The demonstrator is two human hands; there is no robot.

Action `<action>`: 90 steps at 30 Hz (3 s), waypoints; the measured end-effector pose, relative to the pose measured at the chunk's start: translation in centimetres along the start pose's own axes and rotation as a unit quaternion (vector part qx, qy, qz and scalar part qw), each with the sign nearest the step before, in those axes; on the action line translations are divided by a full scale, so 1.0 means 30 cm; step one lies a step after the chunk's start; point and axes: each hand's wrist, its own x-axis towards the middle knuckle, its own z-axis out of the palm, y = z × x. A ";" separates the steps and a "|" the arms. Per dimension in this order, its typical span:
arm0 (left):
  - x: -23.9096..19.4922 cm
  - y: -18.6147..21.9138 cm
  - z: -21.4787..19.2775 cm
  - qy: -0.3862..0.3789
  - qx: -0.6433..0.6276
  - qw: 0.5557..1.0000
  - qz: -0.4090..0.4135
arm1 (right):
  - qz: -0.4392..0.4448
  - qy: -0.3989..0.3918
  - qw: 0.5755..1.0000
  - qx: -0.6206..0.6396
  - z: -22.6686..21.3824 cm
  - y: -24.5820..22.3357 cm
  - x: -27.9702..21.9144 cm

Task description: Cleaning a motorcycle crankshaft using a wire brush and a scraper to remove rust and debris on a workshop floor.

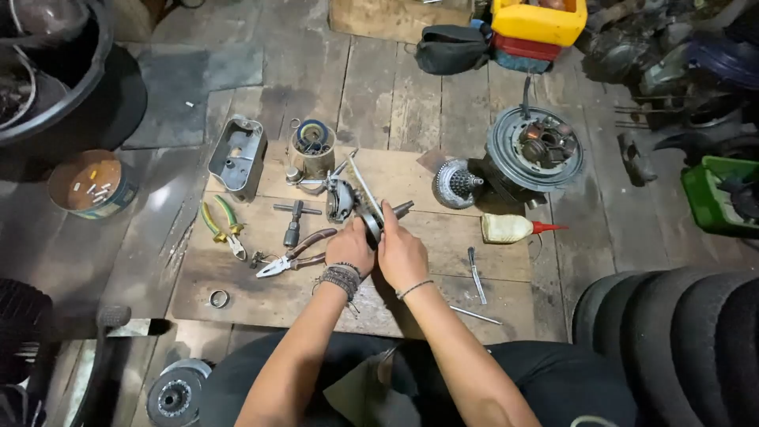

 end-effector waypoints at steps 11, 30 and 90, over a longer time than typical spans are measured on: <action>-0.030 0.023 -0.096 -0.047 -0.019 0.999 -0.009 | 0.034 0.009 0.999 0.039 0.007 0.063 -0.143; -0.029 0.010 -0.080 -0.028 0.002 0.999 0.017 | -0.001 0.024 1.000 0.010 -0.001 0.025 -0.058; -0.032 0.017 -0.080 -0.021 0.006 1.000 0.016 | 0.026 0.051 0.998 0.017 0.103 0.118 -0.173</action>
